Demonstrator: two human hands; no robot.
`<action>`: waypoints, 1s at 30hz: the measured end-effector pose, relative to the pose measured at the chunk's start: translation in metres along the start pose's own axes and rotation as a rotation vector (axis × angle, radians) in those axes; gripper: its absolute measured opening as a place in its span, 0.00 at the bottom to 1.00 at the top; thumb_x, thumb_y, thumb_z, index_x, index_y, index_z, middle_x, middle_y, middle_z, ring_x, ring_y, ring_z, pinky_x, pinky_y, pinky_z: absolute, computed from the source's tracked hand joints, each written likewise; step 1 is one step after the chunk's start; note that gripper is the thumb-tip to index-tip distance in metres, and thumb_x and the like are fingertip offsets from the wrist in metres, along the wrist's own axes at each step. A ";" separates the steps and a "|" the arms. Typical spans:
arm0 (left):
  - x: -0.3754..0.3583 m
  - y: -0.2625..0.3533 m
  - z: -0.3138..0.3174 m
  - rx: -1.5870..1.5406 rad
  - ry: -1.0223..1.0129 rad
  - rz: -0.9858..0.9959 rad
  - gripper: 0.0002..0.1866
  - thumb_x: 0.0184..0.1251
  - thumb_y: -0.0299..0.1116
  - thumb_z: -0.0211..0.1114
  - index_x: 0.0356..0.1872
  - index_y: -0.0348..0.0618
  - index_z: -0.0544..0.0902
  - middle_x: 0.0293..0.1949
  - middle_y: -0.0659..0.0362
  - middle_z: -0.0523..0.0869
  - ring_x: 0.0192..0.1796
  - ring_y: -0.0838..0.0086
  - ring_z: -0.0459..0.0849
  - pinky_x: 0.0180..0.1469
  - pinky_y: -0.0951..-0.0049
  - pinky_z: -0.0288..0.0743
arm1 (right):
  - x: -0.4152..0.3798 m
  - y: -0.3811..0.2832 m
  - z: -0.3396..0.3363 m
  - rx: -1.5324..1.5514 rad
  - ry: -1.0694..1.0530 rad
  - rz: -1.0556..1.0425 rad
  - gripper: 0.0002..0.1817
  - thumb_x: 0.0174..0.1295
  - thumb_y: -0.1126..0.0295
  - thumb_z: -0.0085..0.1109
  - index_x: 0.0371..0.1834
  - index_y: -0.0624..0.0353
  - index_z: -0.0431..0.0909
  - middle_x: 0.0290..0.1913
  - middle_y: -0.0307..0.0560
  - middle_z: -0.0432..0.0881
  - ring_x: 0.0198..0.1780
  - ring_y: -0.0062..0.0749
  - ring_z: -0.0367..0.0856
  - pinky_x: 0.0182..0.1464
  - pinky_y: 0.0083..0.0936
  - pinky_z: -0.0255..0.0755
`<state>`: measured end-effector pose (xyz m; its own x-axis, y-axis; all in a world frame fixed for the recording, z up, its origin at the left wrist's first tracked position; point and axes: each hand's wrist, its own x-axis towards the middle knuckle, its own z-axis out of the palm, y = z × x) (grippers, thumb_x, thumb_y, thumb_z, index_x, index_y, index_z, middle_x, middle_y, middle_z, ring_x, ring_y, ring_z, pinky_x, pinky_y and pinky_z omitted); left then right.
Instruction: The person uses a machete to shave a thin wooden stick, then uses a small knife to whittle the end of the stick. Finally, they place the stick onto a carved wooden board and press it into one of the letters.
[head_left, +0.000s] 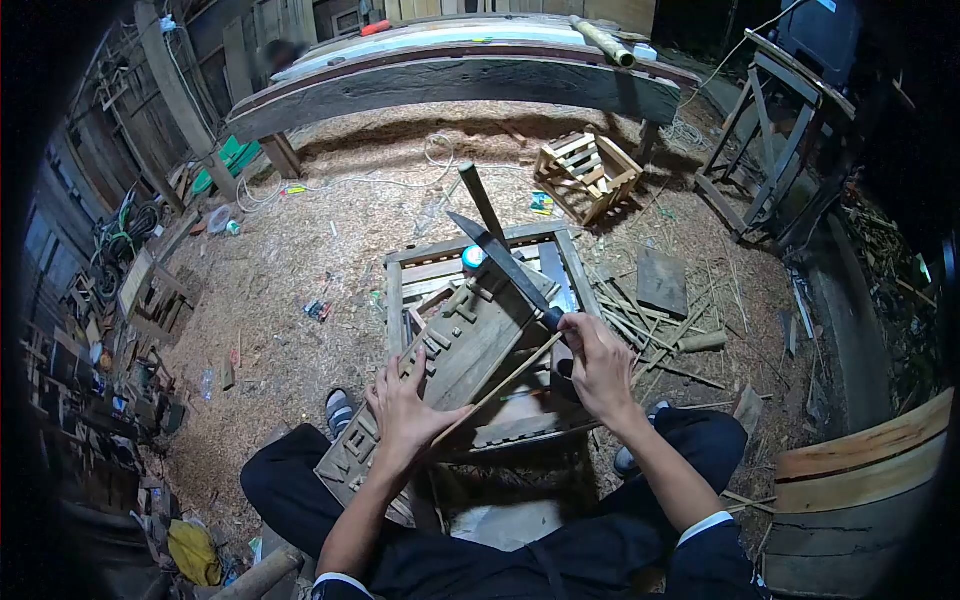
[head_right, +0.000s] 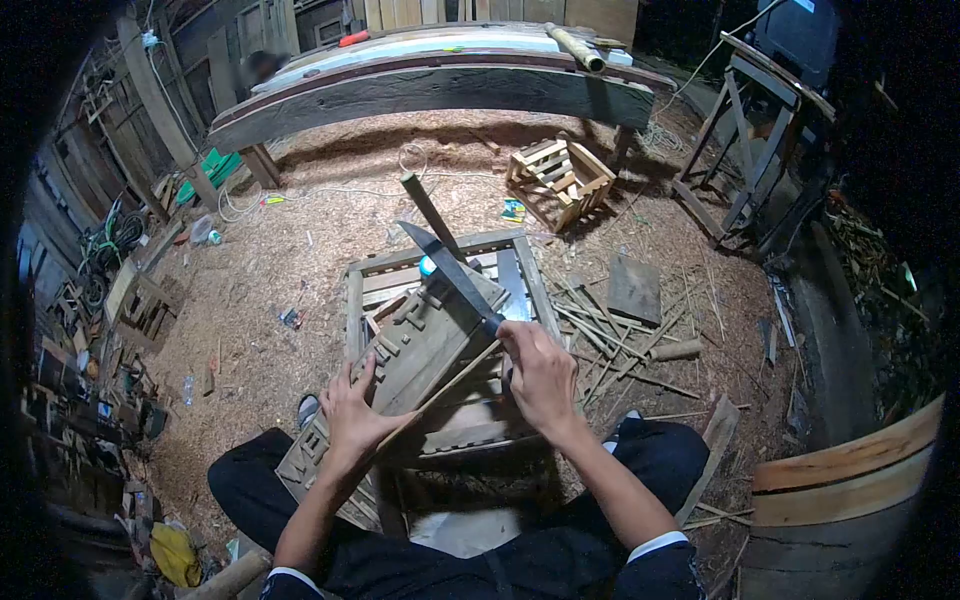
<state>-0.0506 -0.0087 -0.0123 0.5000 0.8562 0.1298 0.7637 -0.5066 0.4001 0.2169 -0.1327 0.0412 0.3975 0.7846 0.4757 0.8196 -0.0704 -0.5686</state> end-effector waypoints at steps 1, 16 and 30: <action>0.000 -0.003 0.002 0.038 -0.008 -0.027 0.65 0.33 0.72 0.82 0.80 0.58 0.70 0.75 0.37 0.68 0.76 0.42 0.66 0.76 0.37 0.50 | 0.002 0.003 0.003 0.005 -0.015 0.014 0.11 0.69 0.75 0.59 0.53 0.51 0.78 0.46 0.51 0.85 0.46 0.55 0.85 0.45 0.45 0.77; -0.002 -0.019 0.011 0.108 -0.075 0.010 0.66 0.39 0.76 0.78 0.81 0.53 0.67 0.75 0.33 0.66 0.74 0.33 0.63 0.74 0.33 0.50 | 0.016 0.017 0.044 0.102 -0.257 0.020 0.16 0.67 0.81 0.58 0.56 0.54 0.75 0.44 0.49 0.87 0.45 0.44 0.89 0.47 0.36 0.79; 0.015 -0.059 -0.020 -0.320 -0.207 0.050 0.39 0.58 0.49 0.81 0.73 0.65 0.79 0.52 0.45 0.80 0.54 0.51 0.84 0.59 0.56 0.78 | 0.008 0.011 0.045 0.086 -0.196 -0.005 0.14 0.67 0.77 0.62 0.54 0.52 0.79 0.45 0.50 0.87 0.49 0.51 0.84 0.48 0.45 0.77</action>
<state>-0.0965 0.0362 -0.0158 0.6302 0.7762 -0.0164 0.5864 -0.4620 0.6653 0.2101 -0.0994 0.0082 0.2989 0.8901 0.3441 0.7795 -0.0197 -0.6261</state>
